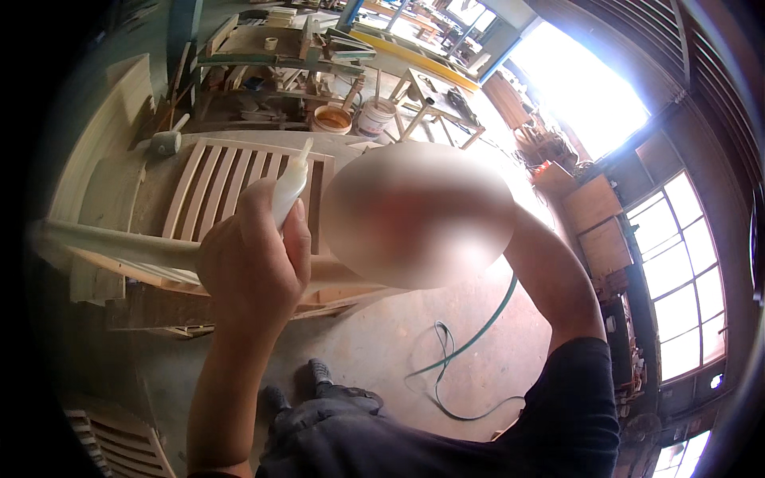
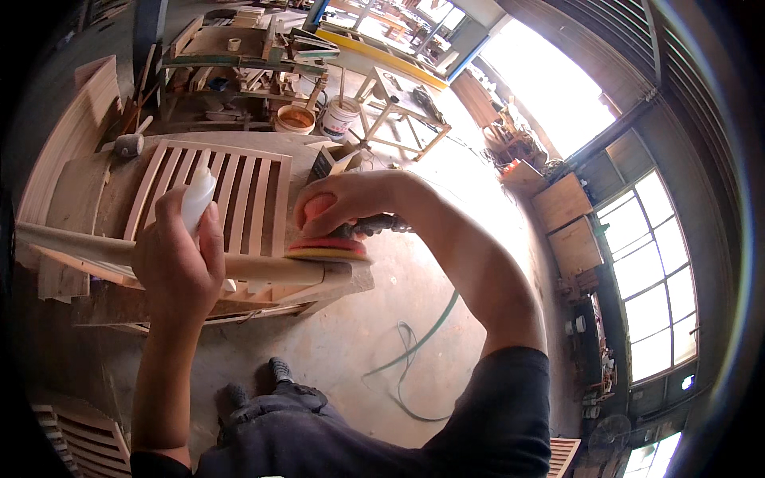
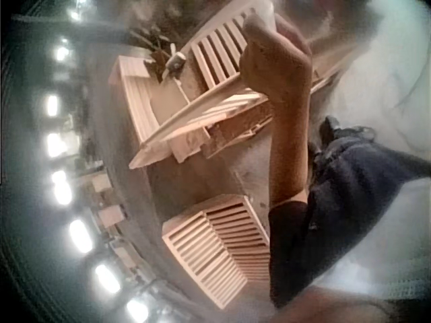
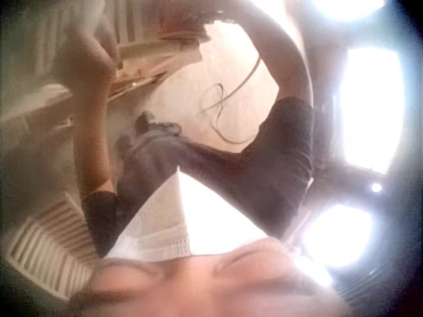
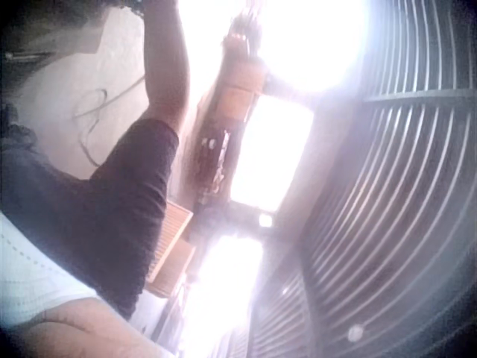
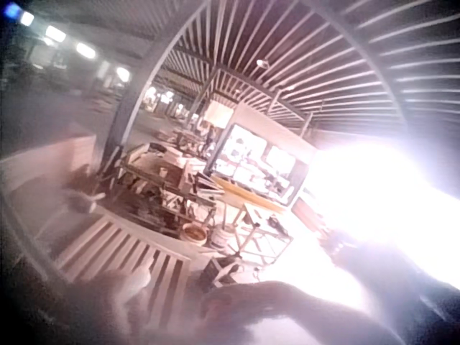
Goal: The person sands a wooden chair frame using a handheld orbital sander, focusing on edges and slats. They reposition the chair multiple times to access different sides and apply a liquid from a squeeze bottle to the wood before continuing to sand.
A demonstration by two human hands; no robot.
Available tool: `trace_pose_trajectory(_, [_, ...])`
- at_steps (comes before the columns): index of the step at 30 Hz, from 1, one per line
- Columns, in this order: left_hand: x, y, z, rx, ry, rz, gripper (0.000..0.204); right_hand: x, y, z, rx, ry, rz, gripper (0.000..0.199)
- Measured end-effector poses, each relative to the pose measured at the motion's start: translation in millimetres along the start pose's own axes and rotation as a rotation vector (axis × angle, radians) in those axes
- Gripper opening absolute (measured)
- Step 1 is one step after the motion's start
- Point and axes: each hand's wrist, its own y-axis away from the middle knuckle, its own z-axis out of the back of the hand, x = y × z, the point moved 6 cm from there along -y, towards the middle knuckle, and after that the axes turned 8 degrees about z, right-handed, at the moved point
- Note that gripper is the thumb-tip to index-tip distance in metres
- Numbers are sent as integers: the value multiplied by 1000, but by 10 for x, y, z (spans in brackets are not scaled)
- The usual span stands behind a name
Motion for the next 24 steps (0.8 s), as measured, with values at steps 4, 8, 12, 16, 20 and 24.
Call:
trace_pose_trajectory(4, [-14, -3, -24, 19, -17, 4, 24, 273, 224, -77, -98, 144, 82, 48])
trace_pose_trajectory(8, [3, -4, -7, 40, 38, -17, 24, 773, 640, -479, -382, 593, 207, 45])
trace_pose_trajectory(12, [45, 38, -31, 28, 3, -72, 36, 796, 989, -1222, -755, 1008, 236, 42])
trace_pose_trajectory(16, [26, 56, -71, 153, 56, -13, 35, 292, 1117, -1776, -1046, 1179, 220, 40])
trace_pose_trajectory(20, [5, 43, -63, 176, 78, -16, 30, 158, 1255, -1898, -1248, 1253, 244, 40])
trace_pose_trajectory(24, [11, 63, -52, 65, 100, -72, 29, 781, 1298, -1652, -1098, 1264, 226, 51])
